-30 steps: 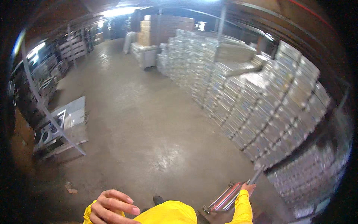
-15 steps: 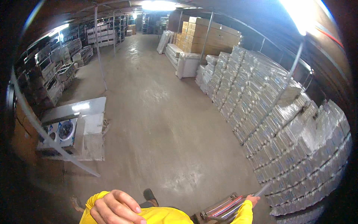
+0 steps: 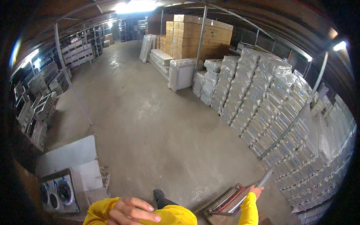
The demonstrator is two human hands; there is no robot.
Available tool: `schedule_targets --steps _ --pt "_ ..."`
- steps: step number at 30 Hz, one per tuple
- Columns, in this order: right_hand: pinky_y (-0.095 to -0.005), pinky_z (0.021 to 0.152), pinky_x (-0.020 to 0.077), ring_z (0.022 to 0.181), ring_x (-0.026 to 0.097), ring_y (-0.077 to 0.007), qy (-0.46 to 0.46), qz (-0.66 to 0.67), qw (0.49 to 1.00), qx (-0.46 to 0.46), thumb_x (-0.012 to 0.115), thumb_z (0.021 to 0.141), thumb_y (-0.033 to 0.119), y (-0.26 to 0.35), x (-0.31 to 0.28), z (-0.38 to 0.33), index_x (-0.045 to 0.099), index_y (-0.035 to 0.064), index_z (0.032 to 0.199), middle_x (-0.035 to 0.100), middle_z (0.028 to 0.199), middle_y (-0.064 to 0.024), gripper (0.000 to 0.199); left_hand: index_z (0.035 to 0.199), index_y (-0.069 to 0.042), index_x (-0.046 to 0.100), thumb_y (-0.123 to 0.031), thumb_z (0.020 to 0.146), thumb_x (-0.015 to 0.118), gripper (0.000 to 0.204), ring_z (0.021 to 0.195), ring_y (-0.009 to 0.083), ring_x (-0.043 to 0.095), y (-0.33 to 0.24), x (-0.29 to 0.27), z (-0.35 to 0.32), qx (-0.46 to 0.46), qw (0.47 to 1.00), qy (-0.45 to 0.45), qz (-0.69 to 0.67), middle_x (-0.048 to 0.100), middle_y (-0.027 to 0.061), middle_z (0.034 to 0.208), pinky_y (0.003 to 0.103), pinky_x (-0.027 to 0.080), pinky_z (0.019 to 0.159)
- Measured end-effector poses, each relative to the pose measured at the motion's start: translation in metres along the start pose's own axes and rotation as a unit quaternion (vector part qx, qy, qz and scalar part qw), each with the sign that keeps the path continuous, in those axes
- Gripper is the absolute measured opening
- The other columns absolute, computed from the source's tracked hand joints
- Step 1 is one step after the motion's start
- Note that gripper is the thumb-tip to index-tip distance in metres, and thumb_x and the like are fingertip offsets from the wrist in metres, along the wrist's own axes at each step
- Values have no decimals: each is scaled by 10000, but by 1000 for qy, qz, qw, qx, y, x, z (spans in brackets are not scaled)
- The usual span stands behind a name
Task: The person walks through a warehouse, retrieves a hand truck, and loads a large plastic-wrapped appliance onto it. They then transport the appliance through the warehouse aisle.
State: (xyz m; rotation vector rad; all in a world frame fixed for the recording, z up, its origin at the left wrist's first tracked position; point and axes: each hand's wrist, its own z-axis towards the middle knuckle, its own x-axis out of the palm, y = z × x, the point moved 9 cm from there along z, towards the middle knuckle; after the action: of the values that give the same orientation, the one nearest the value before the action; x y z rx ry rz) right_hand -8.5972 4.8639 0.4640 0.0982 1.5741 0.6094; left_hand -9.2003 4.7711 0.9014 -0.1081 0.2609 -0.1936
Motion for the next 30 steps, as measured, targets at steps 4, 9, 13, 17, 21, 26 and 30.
schedule_targets --steps 4,9,13,17,21,26,30 --pt "-483 894 496 1022 615 -427 8 -21 1000 15 655 805 258 136 66 -42 341 10 1271 605 1118 -280 614 746 -90 595 -167 877 553 157 797 308 658 108 -125 -18 -13 997 -26 -65 710 129 922 414 496 718" --pt "-479 912 494 1026 617 -422 2 -29 999 23 652 802 244 318 137 -113 327 -19 1274 603 1112 -290 631 826 -64 664 -167 880 580 143 810 294 658 225 -276 -52 -40 999 3 -22 702 108 950 425 503 724" --pt "-469 921 490 1039 612 -420 33 -11 999 -25 659 805 249 465 211 -171 330 -20 1263 604 1115 -286 625 855 -69 687 -146 880 603 116 848 305 666 328 -407 -103 -67 997 -23 12 697 89 929 424 505 725" --pt "-481 886 497 1008 621 -430 8 11 1000 -20 637 822 322 568 293 -197 385 -7 1198 627 1075 -272 560 805 -84 670 -116 883 595 113 844 302 678 425 -550 -111 -71 997 16 27 688 81 897 418 512 708" --pt "-471 944 465 1089 593 -398 -6 -33 999 -14 602 847 327 704 337 -283 399 -6 1231 604 1150 -250 548 733 -93 627 -86 868 589 141 815 288 682 521 -682 -106 26 997 -70 16 678 78 873 406 523 674" --pt "-491 920 469 1060 598 -404 10 15 998 -61 637 799 281 872 425 -357 431 -3 1244 590 1162 -268 567 616 -79 555 -55 836 588 223 669 238 667 665 -814 -120 -14 990 -109 -85 633 81 687 373 524 643" --pt "-494 903 474 1070 590 -406 24 -13 1000 9 669 756 236 994 502 -411 444 -16 1224 572 1185 -283 577 566 -83 527 -40 817 583 261 606 226 653 787 -918 -142 -15 991 -82 -107 600 67 620 341 508 588"
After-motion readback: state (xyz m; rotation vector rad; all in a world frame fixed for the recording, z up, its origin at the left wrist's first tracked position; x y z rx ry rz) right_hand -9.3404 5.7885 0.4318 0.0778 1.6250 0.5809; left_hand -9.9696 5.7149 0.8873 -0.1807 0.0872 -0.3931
